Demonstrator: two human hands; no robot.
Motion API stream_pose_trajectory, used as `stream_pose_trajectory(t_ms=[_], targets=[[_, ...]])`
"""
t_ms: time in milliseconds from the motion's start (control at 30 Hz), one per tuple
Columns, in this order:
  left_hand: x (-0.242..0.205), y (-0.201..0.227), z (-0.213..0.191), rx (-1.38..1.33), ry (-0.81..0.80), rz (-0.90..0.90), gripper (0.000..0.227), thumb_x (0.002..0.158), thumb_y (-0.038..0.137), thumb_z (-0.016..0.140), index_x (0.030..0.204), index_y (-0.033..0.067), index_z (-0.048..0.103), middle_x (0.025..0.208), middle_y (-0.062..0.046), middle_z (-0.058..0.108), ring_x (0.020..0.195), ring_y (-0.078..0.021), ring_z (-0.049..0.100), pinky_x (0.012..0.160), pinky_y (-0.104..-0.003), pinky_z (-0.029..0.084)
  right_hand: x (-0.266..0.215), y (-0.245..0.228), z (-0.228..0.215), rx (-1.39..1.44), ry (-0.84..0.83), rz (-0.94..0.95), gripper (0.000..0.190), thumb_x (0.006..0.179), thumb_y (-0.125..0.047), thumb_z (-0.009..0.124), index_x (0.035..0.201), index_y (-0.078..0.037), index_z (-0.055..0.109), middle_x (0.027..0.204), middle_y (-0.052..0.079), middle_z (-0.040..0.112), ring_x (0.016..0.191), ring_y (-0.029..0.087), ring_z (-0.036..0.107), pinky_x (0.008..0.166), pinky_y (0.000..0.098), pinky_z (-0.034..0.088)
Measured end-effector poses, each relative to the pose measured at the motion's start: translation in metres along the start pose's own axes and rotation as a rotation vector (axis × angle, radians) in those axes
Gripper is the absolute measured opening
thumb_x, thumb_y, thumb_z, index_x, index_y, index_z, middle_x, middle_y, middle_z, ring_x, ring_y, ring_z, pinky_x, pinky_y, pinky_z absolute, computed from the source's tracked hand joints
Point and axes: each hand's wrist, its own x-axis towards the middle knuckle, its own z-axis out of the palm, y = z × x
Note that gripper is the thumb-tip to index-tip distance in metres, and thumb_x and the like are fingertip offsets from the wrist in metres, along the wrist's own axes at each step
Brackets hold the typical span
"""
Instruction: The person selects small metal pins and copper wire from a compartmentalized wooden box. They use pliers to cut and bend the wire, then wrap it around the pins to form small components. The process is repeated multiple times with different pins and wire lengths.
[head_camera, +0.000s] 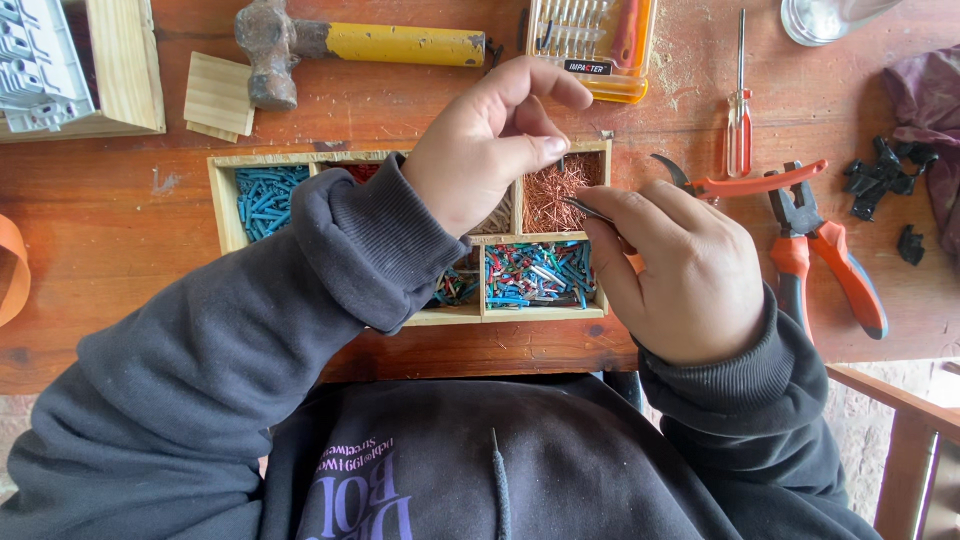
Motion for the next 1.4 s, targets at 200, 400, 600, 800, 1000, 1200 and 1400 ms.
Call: stream_pose_trajectory(t_ms=[200, 400, 600, 800, 1000, 1200, 1400], targets=[[0.017, -0.015, -0.007, -0.002, 0.033, 0.035, 0.032, 0.103, -0.006, 0.06, 0.122, 0.0178, 0.069, 0.101, 0.005, 0.063, 0.092, -0.0069, 0.058, 0.09, -0.022, 0.052, -0.006, 0.011, 0.007, 0.002, -0.007, 0.014, 0.019, 0.112, -0.016, 0.072, 0.128, -0.008, 0.08, 0.086, 0.007, 0.063, 0.076, 0.03, 0.064, 0.066, 0.044, 0.051], [0.039, -0.068, -0.026, -0.209, 0.199, 0.214, 0.061, 0.093, -0.023, 0.048, 0.141, 0.0128, 0.062, 0.146, -0.007, 0.068, 0.14, -0.02, 0.062, 0.126, -0.037, 0.05, -0.009, 0.014, 0.007, 0.053, 0.016, 0.008, 0.022, 0.111, -0.01, 0.072, 0.131, -0.006, 0.081, 0.093, 0.008, 0.067, 0.075, 0.028, 0.065, 0.068, 0.0409, 0.051], [0.009, -0.038, -0.039, -0.372, 0.216, 0.374, 0.047, 0.114, -0.008, 0.057, 0.158, 0.0087, 0.056, 0.169, -0.013, 0.056, 0.166, -0.0374, 0.049, 0.145, -0.047, 0.034, -0.014, 0.007, 0.004, 0.104, -0.007, 0.06, 0.035, 0.1, -0.001, 0.064, 0.133, -0.003, 0.075, 0.114, 0.012, 0.078, 0.088, 0.029, 0.072, 0.082, 0.04, 0.056], [-0.065, 0.052, -0.038, -0.376, 0.294, 0.143, 0.007, 0.101, 0.017, 0.06, 0.105, 0.0112, 0.06, 0.106, -0.003, 0.063, 0.113, -0.0178, 0.072, 0.083, -0.029, 0.042, -0.017, -0.013, 0.009, 0.15, -0.008, -0.031, 0.006, 0.107, 0.002, 0.067, 0.112, 0.004, 0.07, 0.101, 0.015, 0.067, 0.084, 0.033, 0.059, 0.078, 0.0439, 0.05], [-0.165, 0.06, -0.056, -0.045, 0.226, 0.223, 0.023, 0.119, 0.017, 0.05, 0.139, 0.0071, 0.058, 0.137, -0.005, 0.064, 0.125, -0.0166, 0.064, 0.121, -0.034, 0.055, -0.011, -0.045, 0.02, 0.103, -0.088, -0.22, 0.017, 0.11, -0.008, 0.075, 0.125, -0.004, 0.082, 0.104, 0.012, 0.066, 0.086, 0.029, 0.065, 0.082, 0.043, 0.056], [-0.203, 0.03, -0.084, 0.491, 0.449, 0.39, 0.019, 0.114, 0.01, 0.048, 0.116, 0.0, 0.064, 0.122, -0.02, 0.067, 0.12, -0.0331, 0.066, 0.112, -0.045, 0.054, -0.001, -0.064, 0.04, 0.018, -0.141, -0.339, 0.013, 0.111, -0.009, 0.066, 0.119, -0.005, 0.076, 0.104, 0.012, 0.069, 0.09, 0.035, 0.065, 0.09, 0.0465, 0.054], [-0.203, 0.003, -0.093, 0.476, 0.464, 0.375, 0.019, 0.113, 0.015, 0.05, 0.114, 0.0036, 0.065, 0.123, -0.017, 0.067, 0.121, -0.0331, 0.065, 0.113, -0.047, 0.051, 0.007, -0.082, 0.048, -0.065, -0.126, -0.275, 0.011, 0.112, -0.013, 0.07, 0.116, -0.007, 0.077, 0.101, 0.01, 0.07, 0.084, 0.034, 0.065, 0.088, 0.0466, 0.055]])
